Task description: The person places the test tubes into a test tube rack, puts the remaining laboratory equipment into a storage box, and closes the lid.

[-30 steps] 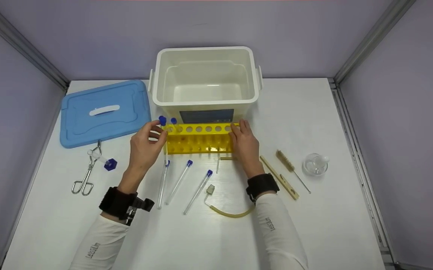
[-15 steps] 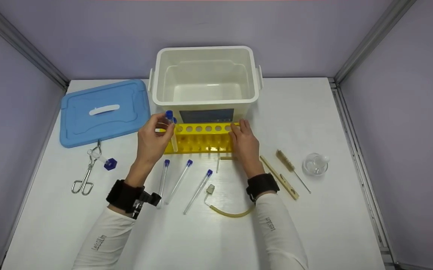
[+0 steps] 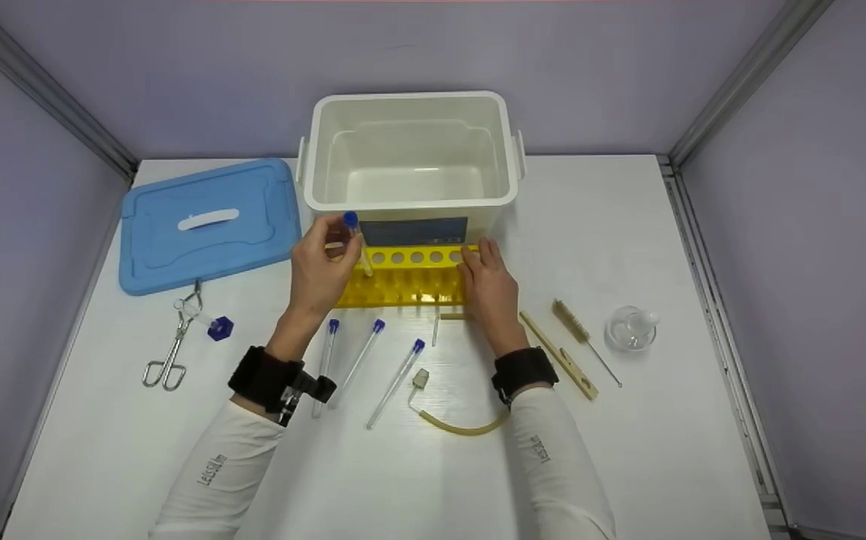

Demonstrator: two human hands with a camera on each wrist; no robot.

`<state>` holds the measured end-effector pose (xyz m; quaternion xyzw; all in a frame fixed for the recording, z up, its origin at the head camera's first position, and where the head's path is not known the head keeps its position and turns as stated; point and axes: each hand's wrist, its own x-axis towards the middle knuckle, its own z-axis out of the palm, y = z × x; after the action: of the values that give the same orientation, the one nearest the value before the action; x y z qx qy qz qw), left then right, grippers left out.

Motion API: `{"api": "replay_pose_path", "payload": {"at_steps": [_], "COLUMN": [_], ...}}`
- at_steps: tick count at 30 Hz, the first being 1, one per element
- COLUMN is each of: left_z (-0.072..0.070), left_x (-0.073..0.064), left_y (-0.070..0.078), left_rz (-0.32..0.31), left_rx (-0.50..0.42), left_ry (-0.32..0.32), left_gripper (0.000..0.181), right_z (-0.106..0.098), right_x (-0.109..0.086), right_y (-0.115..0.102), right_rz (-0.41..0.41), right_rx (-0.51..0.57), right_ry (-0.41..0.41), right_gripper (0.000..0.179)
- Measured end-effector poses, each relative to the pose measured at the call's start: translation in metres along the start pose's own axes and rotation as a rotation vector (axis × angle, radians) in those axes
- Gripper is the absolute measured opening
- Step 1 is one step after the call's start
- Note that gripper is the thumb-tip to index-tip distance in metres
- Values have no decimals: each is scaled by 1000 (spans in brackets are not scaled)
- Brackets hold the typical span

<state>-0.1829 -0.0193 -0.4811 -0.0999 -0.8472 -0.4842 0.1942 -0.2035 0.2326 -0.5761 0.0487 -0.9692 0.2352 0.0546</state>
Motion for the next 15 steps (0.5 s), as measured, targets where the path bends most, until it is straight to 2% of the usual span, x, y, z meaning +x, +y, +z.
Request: {"api": "replay_pose_path", "payload": {"at_steps": [8,15], "left_z": [10,18], "left_x": [2,0], "left_y": [-3,-7], "left_rz": [3,-14], "left_rx": [28,18], "left_ry": [-6,-17], "left_gripper": [26,26], "right_z": [1,2], "right_x": [0,0], "right_y": [2,2], "right_rz": [-13,-24], "right_rx": [8,13], "right_ry": [8,29], "right_gripper": [41,40]}}
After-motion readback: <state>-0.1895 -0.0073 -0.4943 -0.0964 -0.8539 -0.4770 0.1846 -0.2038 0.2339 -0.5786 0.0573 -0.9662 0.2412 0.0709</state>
